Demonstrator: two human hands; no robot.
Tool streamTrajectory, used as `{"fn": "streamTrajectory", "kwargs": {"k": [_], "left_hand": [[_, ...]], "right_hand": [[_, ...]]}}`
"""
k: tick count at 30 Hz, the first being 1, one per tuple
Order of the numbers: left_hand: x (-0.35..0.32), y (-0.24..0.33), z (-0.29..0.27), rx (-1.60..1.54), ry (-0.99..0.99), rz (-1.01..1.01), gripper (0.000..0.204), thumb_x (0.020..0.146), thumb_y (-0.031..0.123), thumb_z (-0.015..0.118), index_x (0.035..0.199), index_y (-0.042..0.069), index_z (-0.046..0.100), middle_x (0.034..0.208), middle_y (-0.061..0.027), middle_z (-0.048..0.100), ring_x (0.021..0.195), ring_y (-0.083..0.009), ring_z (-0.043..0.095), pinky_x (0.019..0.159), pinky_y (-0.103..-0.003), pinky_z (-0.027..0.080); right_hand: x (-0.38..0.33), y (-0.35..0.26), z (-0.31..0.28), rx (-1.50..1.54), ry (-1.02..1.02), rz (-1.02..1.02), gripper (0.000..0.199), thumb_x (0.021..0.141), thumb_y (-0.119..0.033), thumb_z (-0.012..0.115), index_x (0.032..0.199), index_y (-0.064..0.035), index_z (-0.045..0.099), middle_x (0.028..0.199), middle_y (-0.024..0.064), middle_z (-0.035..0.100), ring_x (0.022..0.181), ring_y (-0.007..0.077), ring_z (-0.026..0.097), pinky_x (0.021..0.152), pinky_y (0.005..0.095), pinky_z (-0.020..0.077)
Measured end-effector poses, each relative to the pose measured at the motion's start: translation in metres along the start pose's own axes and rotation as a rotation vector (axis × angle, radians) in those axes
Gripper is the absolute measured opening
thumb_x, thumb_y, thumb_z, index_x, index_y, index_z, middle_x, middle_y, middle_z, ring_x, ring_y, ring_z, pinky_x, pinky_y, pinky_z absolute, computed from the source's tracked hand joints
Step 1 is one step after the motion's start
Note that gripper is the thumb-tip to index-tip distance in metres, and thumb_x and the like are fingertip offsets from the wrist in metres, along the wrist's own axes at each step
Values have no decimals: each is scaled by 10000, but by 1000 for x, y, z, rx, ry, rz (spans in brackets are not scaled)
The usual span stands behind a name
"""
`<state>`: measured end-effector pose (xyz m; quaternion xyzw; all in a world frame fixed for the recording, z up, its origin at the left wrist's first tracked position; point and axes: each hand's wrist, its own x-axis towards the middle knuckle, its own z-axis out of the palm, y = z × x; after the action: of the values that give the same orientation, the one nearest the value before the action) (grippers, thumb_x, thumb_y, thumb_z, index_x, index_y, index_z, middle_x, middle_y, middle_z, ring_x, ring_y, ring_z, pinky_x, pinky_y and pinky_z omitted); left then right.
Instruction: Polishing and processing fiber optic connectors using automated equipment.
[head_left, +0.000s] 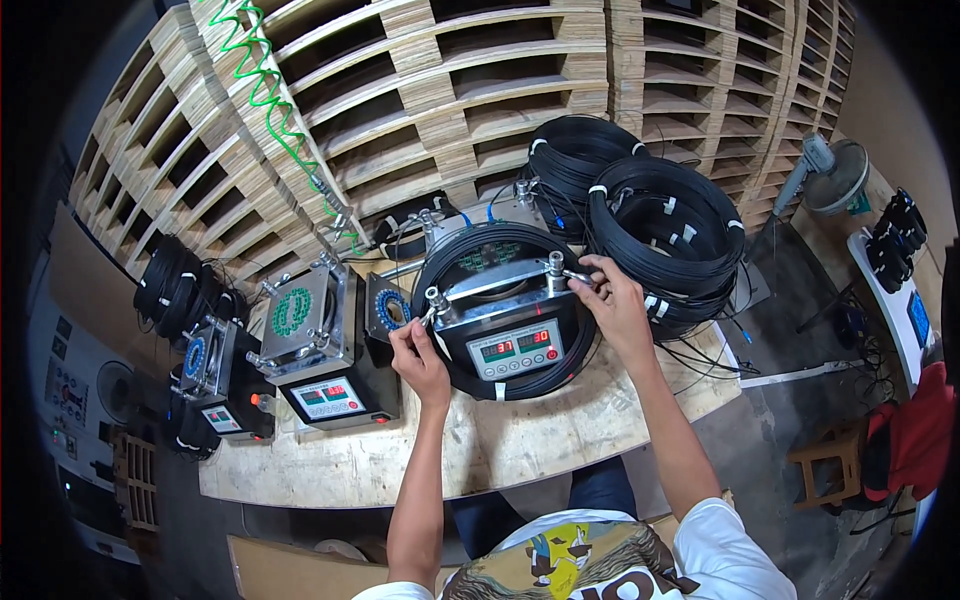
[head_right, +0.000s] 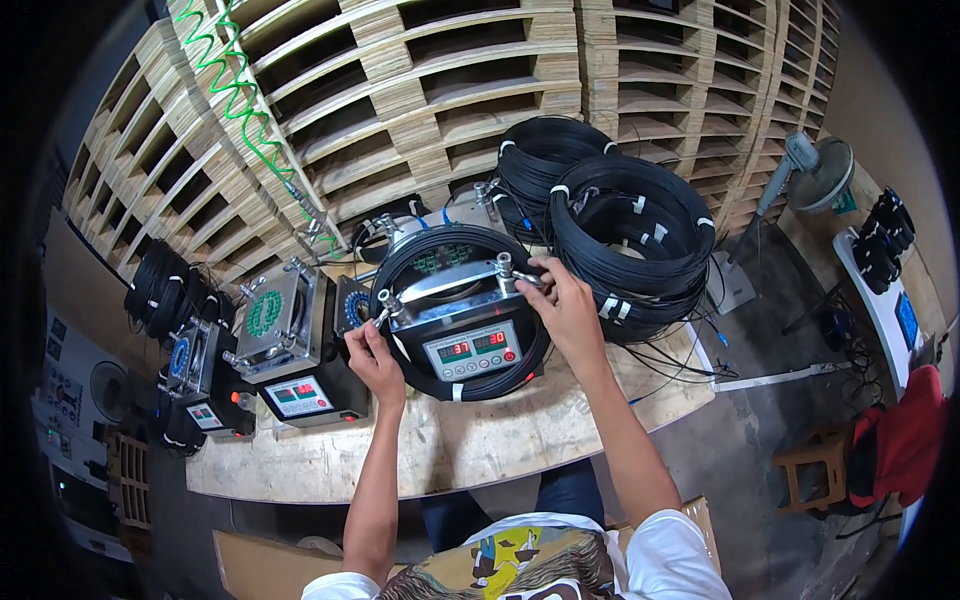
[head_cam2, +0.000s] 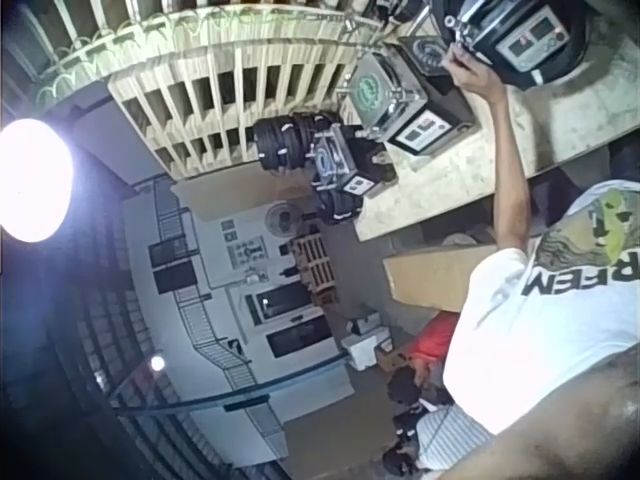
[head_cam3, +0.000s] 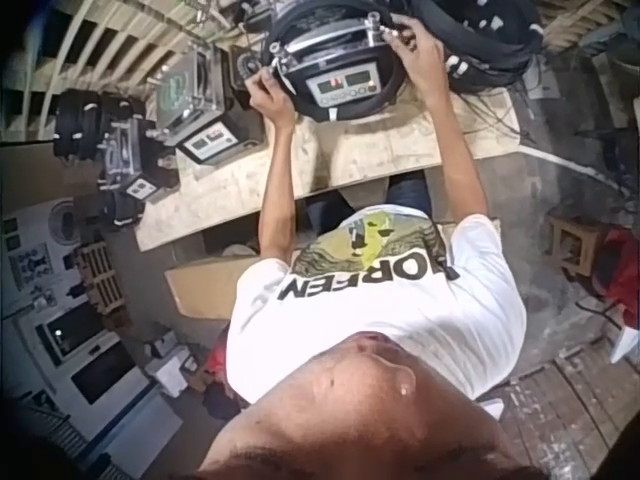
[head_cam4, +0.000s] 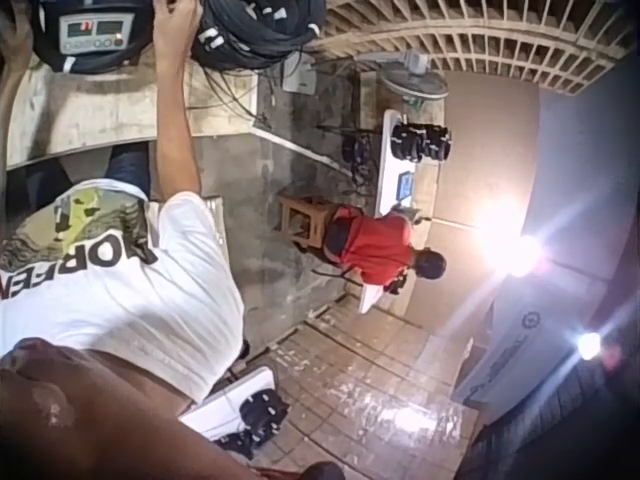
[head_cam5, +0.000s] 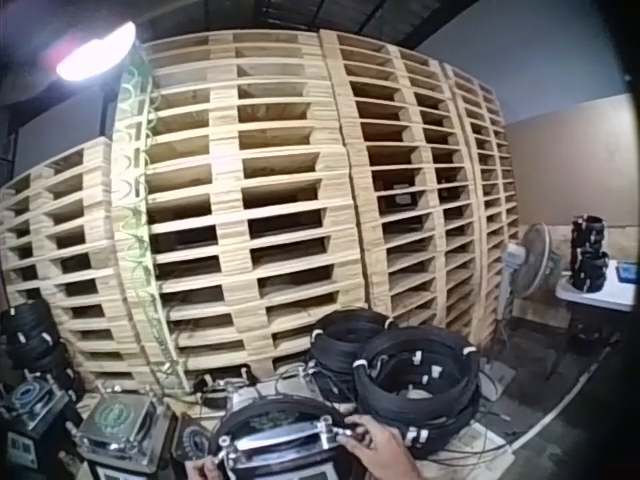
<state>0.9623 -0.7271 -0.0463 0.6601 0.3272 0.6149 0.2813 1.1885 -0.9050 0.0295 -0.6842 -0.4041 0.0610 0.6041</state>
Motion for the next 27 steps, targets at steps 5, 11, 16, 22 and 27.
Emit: {"fn": "streamTrajectory", "kwargs": {"k": [5,11,16,22,27], "left_hand": [[-2,-1,1,-11,0,-7,271,1041,207,552,997,-58,589,858,-140,663,754,-161,592,694,-310,486],[3,9,1,3,10,1,251,1041,191,556,995,-51,600,803,-107,654,710,-130,577,659,-295,483],[4,13,-2,14,-30,22,235,1040,188,556,987,-36,606,773,-99,648,700,-134,599,648,-298,485],[5,12,-6,-4,-54,1,268,1045,220,546,983,-36,594,777,-118,652,693,-153,604,644,-306,487],[5,8,-5,16,-42,0,270,1040,220,552,978,-37,605,799,-143,666,698,-191,631,649,-323,494]], "right_hand": [[0,9,3,3,52,-31,196,919,-120,713,978,49,634,741,120,672,619,140,606,582,290,469],[-18,5,28,47,233,-100,329,911,-107,717,1195,0,589,852,93,610,645,131,554,601,299,467],[-79,36,55,-479,-76,-401,555,820,-62,745,1336,-137,554,981,118,453,830,274,498,741,377,423],[-80,34,62,-747,-198,-360,644,828,-68,705,1422,-197,493,981,113,426,922,282,462,815,392,377],[-79,31,63,-822,-214,-378,754,835,-59,694,1508,-249,413,974,109,422,901,276,451,799,386,368]]}}
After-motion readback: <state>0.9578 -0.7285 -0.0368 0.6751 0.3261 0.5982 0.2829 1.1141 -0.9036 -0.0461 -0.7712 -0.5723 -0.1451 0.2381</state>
